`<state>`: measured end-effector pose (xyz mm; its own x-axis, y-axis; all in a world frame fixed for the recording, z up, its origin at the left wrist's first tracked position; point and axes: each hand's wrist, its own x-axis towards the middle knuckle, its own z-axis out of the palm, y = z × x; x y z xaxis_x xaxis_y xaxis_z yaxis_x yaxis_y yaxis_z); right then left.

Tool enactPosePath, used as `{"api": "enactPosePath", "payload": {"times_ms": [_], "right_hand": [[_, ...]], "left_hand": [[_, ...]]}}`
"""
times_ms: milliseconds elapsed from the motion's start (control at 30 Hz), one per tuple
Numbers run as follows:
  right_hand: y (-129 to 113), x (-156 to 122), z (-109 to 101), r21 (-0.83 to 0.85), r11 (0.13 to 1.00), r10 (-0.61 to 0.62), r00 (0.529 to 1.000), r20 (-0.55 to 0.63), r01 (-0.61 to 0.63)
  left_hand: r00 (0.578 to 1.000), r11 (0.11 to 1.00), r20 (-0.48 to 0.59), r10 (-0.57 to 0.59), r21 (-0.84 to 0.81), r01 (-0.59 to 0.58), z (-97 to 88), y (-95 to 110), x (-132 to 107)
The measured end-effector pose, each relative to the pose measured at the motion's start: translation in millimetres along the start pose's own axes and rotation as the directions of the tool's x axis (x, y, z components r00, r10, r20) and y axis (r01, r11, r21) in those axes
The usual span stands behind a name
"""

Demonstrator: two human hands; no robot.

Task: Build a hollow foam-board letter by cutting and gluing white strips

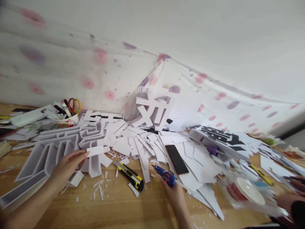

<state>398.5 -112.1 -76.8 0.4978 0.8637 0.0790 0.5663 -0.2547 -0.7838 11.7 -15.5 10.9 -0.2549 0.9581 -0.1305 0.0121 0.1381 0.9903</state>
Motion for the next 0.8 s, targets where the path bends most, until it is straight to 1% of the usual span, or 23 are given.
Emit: {"api": "enactPosePath", "payload": {"times_ms": [100,233,300,367,467,533,600,633,733,767,800], "right_hand": [[1,3,3,-0.017,0.999,0.046,0.999,0.026,-0.046],[-9,11,7,-0.015,1.0,0.006,1.0,0.007,-0.006],[-11,13,8,-0.035,0.999,0.011,1.0,0.007,-0.01],[-12,12,7,-0.06,0.998,0.031,0.999,0.018,-0.03],[-10,8,4,-0.096,0.995,0.015,1.0,-0.011,-0.016],[-8,5,-2,-0.138,0.99,0.001,1.0,0.005,-0.001],[-5,-1,-11,-0.184,0.983,-0.019,0.999,0.032,0.024],[-2,-5,-16,-0.217,0.975,-0.031,0.999,0.025,0.036],[1,-25,-33,-0.38,0.924,-0.07,0.995,-0.066,0.04],[-1,-33,-37,-0.434,0.9,-0.075,0.995,-0.067,0.039],[-6,-41,-40,-0.465,0.884,-0.07,0.997,-0.03,0.048]], "left_hand": [[0.999,0.999,0.02,0.048,0.015,-0.048,0.5,-4,3],[0.991,0.988,0.047,0.124,0.085,-0.127,-2.7,-4,3],[0.984,0.979,0.079,0.161,0.114,-0.169,-5.9,-2,3],[0.97,0.965,0.142,0.199,0.147,-0.219,-9.2,2,2],[0.925,0.92,0.253,0.284,0.201,-0.337,-13.3,7,1],[0.887,0.881,0.329,0.326,0.236,-0.411,-15.6,10,1],[0.848,0.834,0.409,0.335,0.289,-0.469,-18.3,12,1],[0.83,0.806,0.448,0.333,0.321,-0.497,-19.9,12,1],[0.78,0.72,0.53,0.334,0.39,-0.574,-25.0,11,4],[0.764,0.697,0.551,0.335,0.401,-0.595,-26.4,10,5],[0.75,0.676,0.571,0.334,0.408,-0.613,-27.5,10,5]]}}
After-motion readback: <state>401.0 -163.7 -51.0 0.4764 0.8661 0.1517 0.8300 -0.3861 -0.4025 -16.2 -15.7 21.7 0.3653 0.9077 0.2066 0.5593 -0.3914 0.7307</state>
